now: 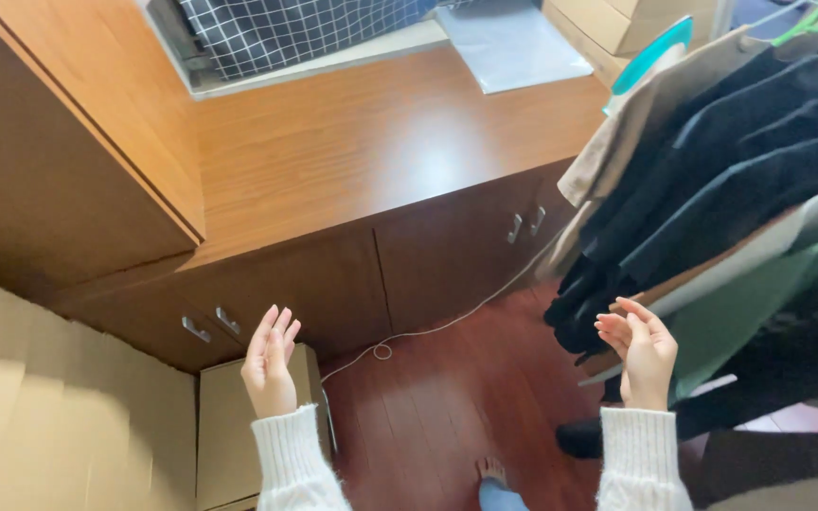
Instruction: The person picks up a cardboard box from the floor, places it on a wooden table, and opens it to remove a plastic-wrapped pair of light purple shorts. After closing the box and returning it to the floor, the person removes the shorts from the plastic, unfolds them, and hangs them on a green hanger among other garments on a clothing rack.
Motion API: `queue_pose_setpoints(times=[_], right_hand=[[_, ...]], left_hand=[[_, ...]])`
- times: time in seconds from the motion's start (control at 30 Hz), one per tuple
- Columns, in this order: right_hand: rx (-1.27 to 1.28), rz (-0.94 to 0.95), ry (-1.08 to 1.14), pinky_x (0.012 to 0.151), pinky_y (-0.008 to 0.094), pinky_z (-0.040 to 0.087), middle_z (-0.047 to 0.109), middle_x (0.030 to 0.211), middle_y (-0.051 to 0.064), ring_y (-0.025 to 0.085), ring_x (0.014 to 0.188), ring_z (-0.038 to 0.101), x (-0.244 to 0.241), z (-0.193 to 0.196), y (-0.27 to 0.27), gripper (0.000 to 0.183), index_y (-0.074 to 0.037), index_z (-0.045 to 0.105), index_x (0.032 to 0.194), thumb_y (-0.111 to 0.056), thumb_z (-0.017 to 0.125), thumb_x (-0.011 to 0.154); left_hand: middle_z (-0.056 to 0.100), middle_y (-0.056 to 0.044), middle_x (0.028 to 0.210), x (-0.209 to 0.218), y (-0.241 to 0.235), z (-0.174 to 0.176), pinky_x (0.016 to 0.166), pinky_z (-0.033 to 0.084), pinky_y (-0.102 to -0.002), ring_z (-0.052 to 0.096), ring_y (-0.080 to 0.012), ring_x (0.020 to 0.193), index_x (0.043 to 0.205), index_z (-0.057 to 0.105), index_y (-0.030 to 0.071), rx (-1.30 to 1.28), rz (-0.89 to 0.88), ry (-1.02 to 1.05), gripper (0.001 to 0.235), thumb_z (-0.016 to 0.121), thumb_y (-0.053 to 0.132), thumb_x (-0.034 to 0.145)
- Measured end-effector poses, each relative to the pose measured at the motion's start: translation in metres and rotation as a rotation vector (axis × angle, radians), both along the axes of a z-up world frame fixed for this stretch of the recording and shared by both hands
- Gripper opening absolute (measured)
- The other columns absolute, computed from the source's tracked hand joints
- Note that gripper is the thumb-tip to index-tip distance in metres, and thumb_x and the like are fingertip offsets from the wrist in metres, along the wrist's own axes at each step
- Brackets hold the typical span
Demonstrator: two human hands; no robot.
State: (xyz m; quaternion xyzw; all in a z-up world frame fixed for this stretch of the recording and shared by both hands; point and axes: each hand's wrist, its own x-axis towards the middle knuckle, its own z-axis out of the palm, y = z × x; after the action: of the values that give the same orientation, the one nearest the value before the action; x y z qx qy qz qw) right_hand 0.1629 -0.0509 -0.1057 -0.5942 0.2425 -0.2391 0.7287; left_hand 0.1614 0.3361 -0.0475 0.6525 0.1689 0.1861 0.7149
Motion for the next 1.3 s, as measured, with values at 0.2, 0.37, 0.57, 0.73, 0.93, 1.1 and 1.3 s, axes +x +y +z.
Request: queue_pose_setpoints(times=[0.2,0.37,0.57,0.73,0.93,1.1,1.3], right_hand=[[0.008,0.124,-0.028,0.054,0.018,0.048,0.060,0.072,0.008,0.013,0.053,0.056,0.083,0.007,-0.041,0.021,-0.007,0.057,0.103,-0.009,0.040,0.091],[0.003,0.252,0.005,0.061,0.020,0.048,0.054,0.061,0.004,0.010,0.057,0.052,0.126,0.009,-0.056,0.023,-0.004,0.058,0.104,-0.007,0.039,0.091],[0.052,0.350,0.002,0.053,0.021,0.045,0.048,0.054,0.003,0.008,0.049,0.048,0.179,-0.015,-0.066,0.024,-0.005,0.057,0.104,-0.006,0.038,0.091],[0.028,0.475,0.037,0.048,0.022,0.039,0.048,0.054,0.002,0.008,0.044,0.042,0.210,0.006,-0.015,0.024,-0.005,0.057,0.103,-0.006,0.036,0.092],[0.042,0.652,0.042,0.046,0.023,0.036,0.049,0.057,0.008,0.011,0.043,0.038,0.269,0.008,0.060,0.023,-0.001,0.057,0.102,-0.005,0.037,0.092],[0.009,0.851,-0.100,0.062,0.031,0.051,0.054,0.061,0.010,0.016,0.057,0.055,0.318,0.001,0.130,0.024,-0.006,0.059,0.108,-0.007,0.041,0.092],[0.009,1.056,-0.102,0.066,0.033,0.050,0.053,0.065,0.010,0.018,0.063,0.055,0.343,0.004,0.222,0.024,-0.004,0.058,0.109,-0.007,0.041,0.093]], left_hand=[[0.055,-0.015,0.118,0.024,-0.027,-0.001,0.091,0.043,-0.032,0.057,-0.0242,0.105,0.121,0.047,0.004,-0.025,0.188,-0.075,0.037,0.035,0.019,0.089],[0.056,-0.015,0.118,0.042,-0.063,-0.015,0.092,0.043,-0.033,0.058,-0.0244,0.104,0.120,0.049,0.006,-0.075,0.233,-0.080,0.037,0.035,0.020,0.088],[0.056,-0.015,0.117,0.043,-0.069,-0.014,0.093,0.043,-0.034,0.059,-0.0243,0.104,0.119,0.049,0.005,-0.061,0.378,-0.026,0.037,0.036,0.019,0.088],[0.057,-0.014,0.117,0.037,-0.050,-0.013,0.092,0.043,-0.035,0.058,-0.0249,0.105,0.119,0.049,0.005,-0.017,0.531,-0.009,0.036,0.036,0.018,0.088],[0.057,-0.015,0.116,0.045,-0.009,-0.018,0.092,0.043,-0.036,0.059,-0.0253,0.103,0.117,0.050,0.004,0.003,0.693,-0.054,0.036,0.037,0.018,0.087],[0.055,-0.017,0.117,0.040,0.029,-0.015,0.093,0.038,-0.044,0.053,-0.0287,0.107,0.123,0.047,0.007,0.041,0.784,-0.136,0.035,0.039,0.019,0.092],[0.054,-0.017,0.119,0.036,0.066,-0.019,0.095,0.037,-0.045,0.053,-0.0287,0.108,0.125,0.046,0.007,-0.016,0.909,-0.157,0.038,0.040,0.025,0.091]])
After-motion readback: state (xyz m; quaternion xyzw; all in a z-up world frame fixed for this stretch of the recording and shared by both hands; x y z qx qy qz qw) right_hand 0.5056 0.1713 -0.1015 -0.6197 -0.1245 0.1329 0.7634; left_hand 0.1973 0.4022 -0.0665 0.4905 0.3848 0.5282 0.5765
